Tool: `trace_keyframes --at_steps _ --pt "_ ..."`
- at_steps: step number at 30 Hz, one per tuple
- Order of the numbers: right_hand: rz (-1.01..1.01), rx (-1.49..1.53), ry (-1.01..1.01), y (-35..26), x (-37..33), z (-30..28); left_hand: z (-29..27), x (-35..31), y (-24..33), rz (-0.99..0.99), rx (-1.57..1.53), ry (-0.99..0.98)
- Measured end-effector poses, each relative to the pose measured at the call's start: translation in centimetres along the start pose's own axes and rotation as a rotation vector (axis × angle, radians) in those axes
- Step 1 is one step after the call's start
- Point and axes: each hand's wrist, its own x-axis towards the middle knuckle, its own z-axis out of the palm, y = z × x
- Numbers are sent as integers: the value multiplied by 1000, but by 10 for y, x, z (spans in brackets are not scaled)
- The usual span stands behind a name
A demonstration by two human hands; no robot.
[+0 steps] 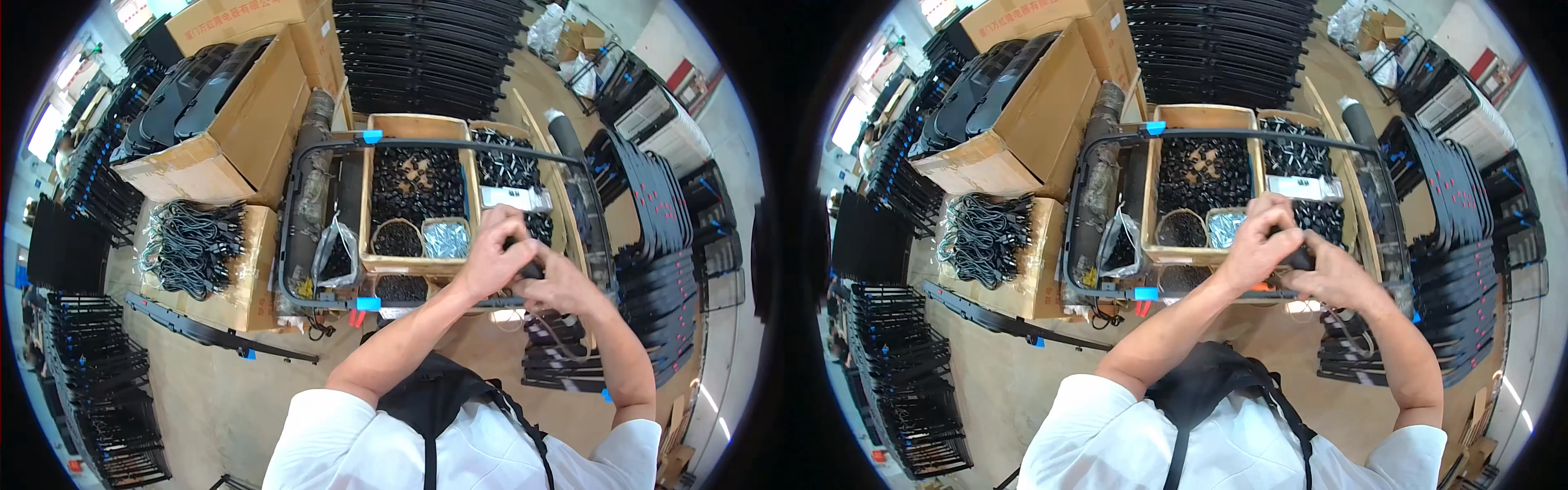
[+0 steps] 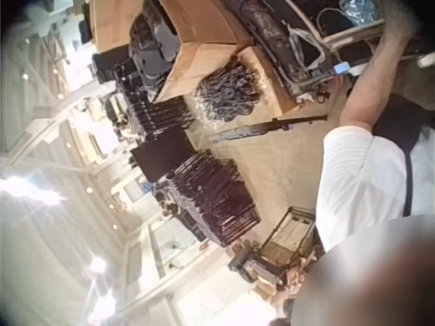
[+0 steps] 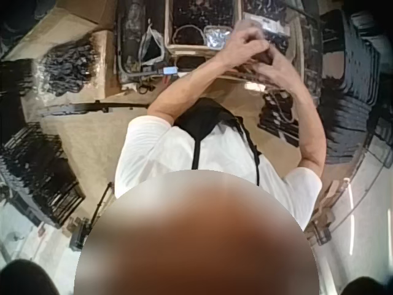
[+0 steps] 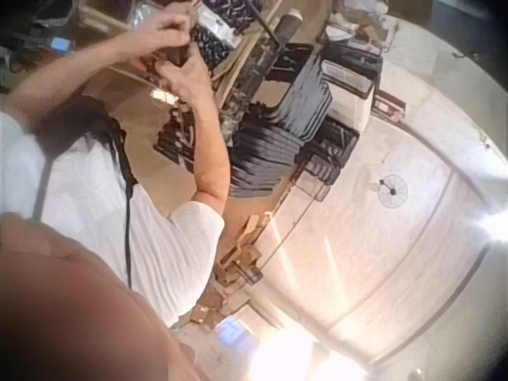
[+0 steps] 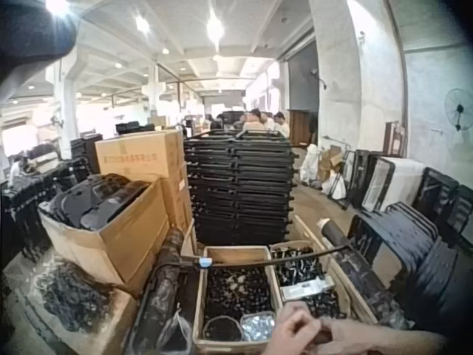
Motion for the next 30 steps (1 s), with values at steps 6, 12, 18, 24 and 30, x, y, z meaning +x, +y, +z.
trace_keyframes --at_steps 6,12,18,24,30 --pt "-386 -709 207 -4 144 80 -121 -3 -91 -833 -24 331" --pt "-574 -698 177 -26 290 157 -235 22 -149 -903 591 378" --pt "-564 -687 167 -47 359 186 -294 38 -192 -901 777 372" --pt "-581 -682 182 -45 375 186 -297 43 -202 -860 714 402" --pt "-548 -686 155 -50 372 185 -301 43 -204 -862 716 414"
